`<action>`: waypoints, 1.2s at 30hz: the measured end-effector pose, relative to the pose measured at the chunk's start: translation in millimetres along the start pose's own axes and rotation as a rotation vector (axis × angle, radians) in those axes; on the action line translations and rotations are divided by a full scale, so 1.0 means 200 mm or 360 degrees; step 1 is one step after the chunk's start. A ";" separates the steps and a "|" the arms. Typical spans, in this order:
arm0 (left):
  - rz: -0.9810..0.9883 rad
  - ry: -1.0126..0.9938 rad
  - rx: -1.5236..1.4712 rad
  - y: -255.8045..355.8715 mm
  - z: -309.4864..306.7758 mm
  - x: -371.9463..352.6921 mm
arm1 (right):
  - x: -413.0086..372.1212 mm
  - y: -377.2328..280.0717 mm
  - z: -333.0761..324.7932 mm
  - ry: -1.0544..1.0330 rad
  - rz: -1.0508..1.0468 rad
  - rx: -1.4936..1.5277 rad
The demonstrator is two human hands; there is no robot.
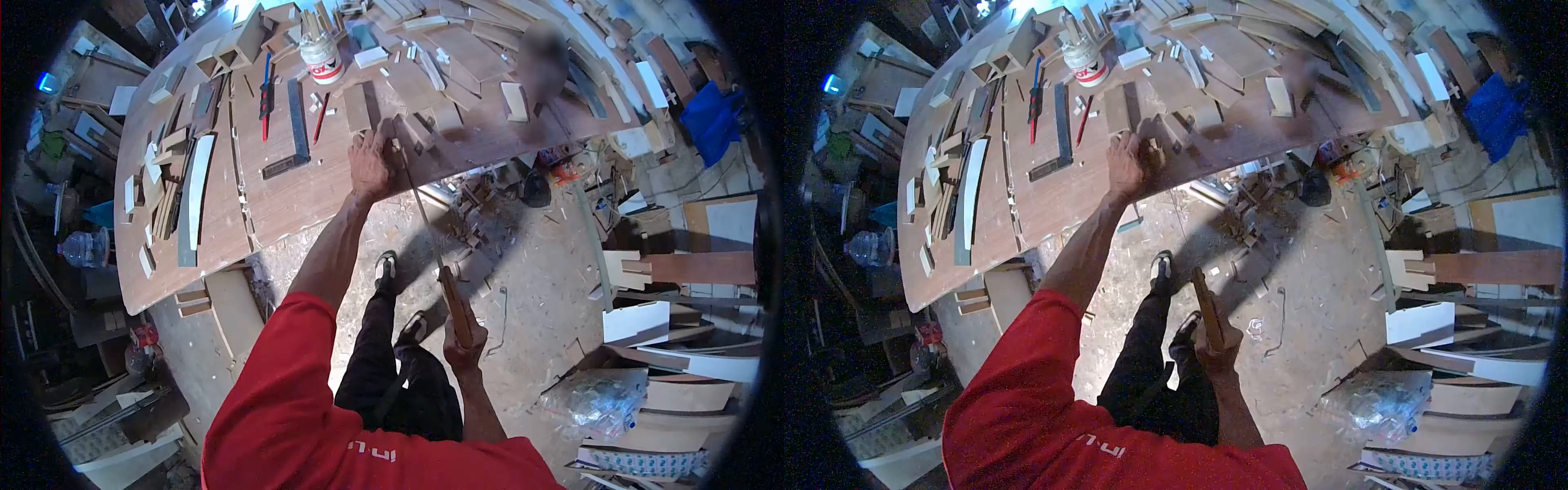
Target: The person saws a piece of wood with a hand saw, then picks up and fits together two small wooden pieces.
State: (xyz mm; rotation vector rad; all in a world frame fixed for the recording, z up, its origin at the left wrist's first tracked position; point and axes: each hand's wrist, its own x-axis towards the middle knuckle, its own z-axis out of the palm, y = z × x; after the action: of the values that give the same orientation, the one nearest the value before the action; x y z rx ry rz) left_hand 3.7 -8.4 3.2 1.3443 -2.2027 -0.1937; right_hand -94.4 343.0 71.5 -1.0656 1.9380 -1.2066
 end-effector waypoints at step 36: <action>-0.0040 0.0152 0.0041 -0.04 0.01 -0.01 | 0.12 0.01 0.05 0.0065 -0.0246 -0.0003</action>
State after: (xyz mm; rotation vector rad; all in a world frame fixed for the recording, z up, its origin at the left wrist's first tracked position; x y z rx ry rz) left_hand 8.5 -10.5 -2.5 1.3674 -2.1164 -0.1088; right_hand -97.7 318.2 64.1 -1.2194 1.9164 -1.3194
